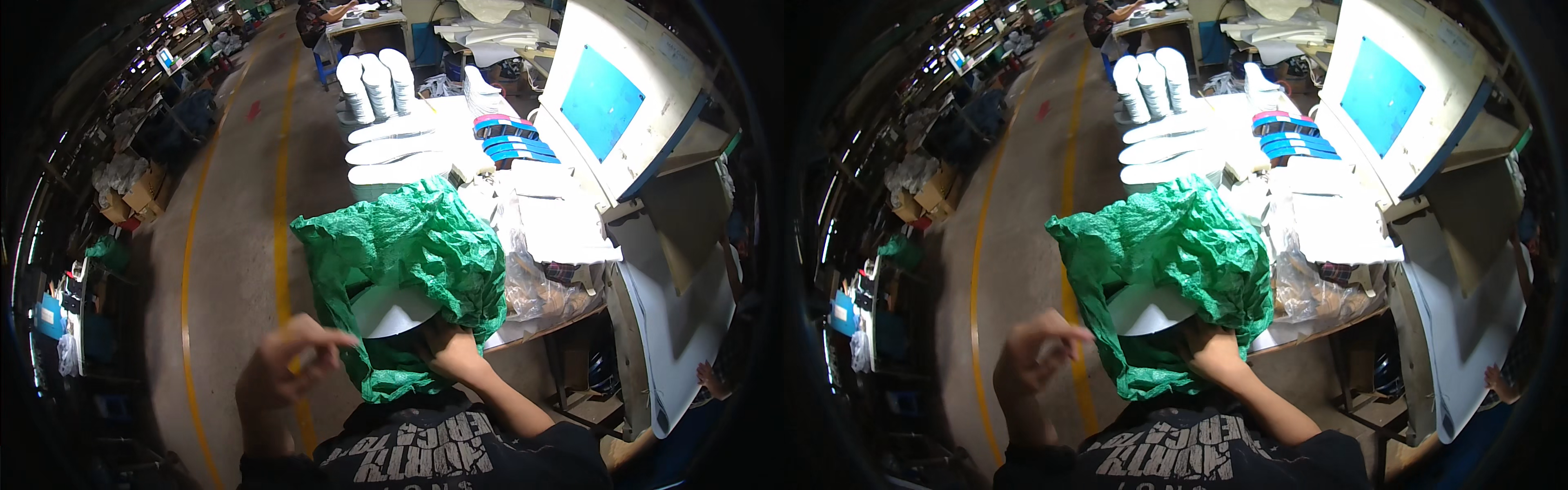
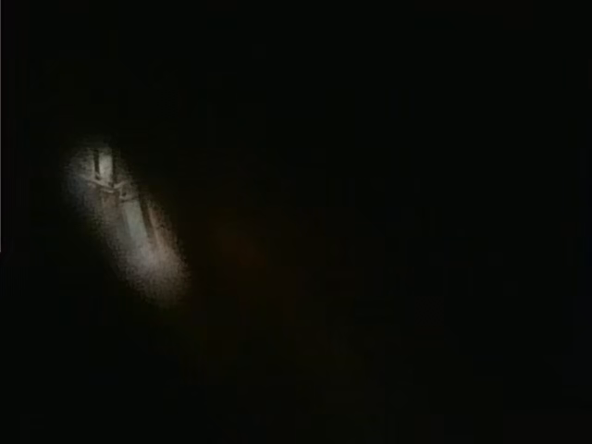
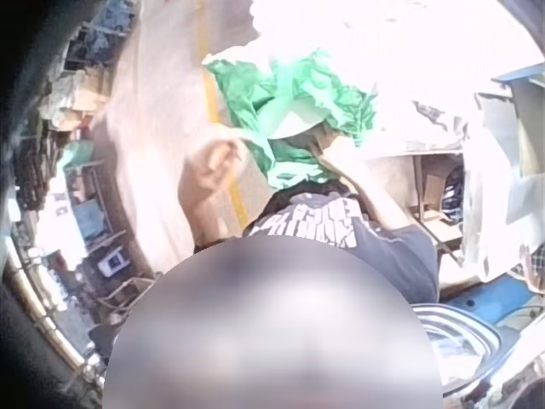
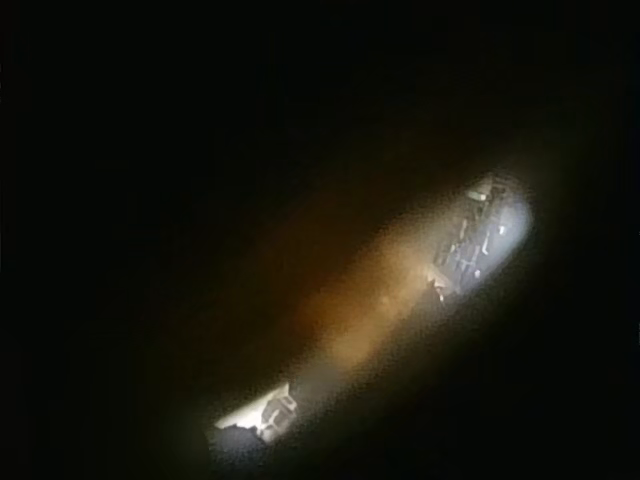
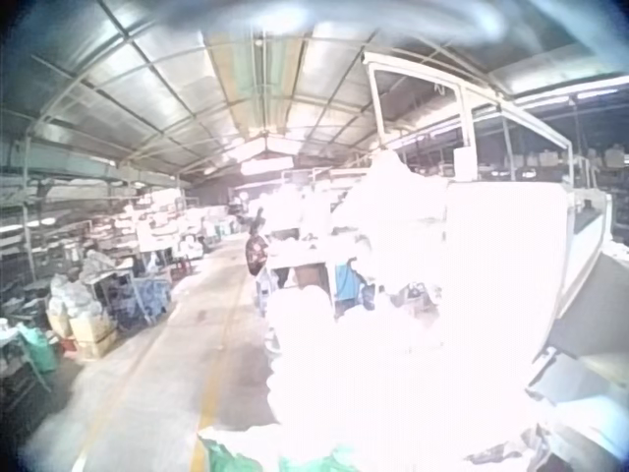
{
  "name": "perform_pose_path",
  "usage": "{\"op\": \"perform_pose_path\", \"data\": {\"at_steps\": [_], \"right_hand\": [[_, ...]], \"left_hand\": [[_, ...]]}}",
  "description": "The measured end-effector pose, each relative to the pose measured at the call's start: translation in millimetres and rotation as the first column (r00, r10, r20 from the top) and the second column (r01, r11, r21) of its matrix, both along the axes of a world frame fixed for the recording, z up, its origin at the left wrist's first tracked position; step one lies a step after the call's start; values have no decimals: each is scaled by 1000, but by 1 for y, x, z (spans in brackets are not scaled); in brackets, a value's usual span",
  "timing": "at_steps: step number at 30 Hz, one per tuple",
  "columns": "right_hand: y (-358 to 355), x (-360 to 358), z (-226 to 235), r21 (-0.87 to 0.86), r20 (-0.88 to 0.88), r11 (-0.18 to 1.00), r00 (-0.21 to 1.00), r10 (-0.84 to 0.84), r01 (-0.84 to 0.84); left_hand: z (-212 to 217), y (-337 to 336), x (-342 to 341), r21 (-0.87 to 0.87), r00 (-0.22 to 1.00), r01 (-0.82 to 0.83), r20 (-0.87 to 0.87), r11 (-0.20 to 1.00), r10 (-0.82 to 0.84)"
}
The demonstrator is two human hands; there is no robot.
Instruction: The person repeatedly picks up stacks of white shoe insoles from a table and places them into a green plastic bag. The person also writes on a paper document with a pencil and places the document into the bag. The person then places the bag on the floor.
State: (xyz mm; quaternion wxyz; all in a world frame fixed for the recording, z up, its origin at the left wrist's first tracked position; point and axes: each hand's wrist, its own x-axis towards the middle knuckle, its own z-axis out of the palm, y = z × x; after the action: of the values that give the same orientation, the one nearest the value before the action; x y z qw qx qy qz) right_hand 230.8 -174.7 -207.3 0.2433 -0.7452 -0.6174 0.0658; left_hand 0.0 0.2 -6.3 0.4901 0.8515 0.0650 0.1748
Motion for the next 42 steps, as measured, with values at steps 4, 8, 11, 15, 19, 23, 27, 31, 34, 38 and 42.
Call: {"op": "perform_pose_path", "data": {"at_steps": [4, 8, 11, 15, 19, 23, 27, 31, 34, 38, 42], "right_hand": [[3, -2, -6, -8, -1, 999, 999, -33, 33], [9, -6, -2, -3, -19, 995, 995, -97, 97], [14, -9, 5, -40, 60, 990, 989, -134, 137], [21, -9, 12, -305, -65, 939, 980, -189, 161], [27, -24, 26, -448, -85, 842, 923, -375, 300], [43, -51, 56, -873, -51, 461, 909, -414, 161], [41, -82, 89, -453, 119, 384, 482, -868, 805], [25, -97, 114, 99, -97, 181, 191, -977, 978], [15, -106, 121, 286, -264, 129, 208, -942, 950], [6, -117, 102, 331, -511, -32, 150, -846, 943], [-15, -126, 62, 77, -396, -137, -96, -913, 988]], "left_hand": [[-12, 48, 26, -30, 845, -527, 83, 849, 528], [-8, 129, 63, 332, 858, -512, 155, 793, 489], [-21, 198, 104, 280, 886, -464, 144, 841, 441], [-85, 279, 196, 458, 962, -273, 125, 846, 243], [-166, 305, 269, 609, 975, -59, -135, 791, 177], [-215, 301, 311, 788, 860, 187, -420, 586, 290], [-248, 294, 320, 843, 878, 130, -343, 522, 334], [-263, 293, 312, 776, 928, 54, -271, 629, 255], [-256, 297, 305, 698, 918, 89, -334, 710, 213], [-224, 322, 284, 668, 889, 98, -392, 738, 237], [-179, 355, 236, 235, 940, 34, -338, 971, 49]]}}
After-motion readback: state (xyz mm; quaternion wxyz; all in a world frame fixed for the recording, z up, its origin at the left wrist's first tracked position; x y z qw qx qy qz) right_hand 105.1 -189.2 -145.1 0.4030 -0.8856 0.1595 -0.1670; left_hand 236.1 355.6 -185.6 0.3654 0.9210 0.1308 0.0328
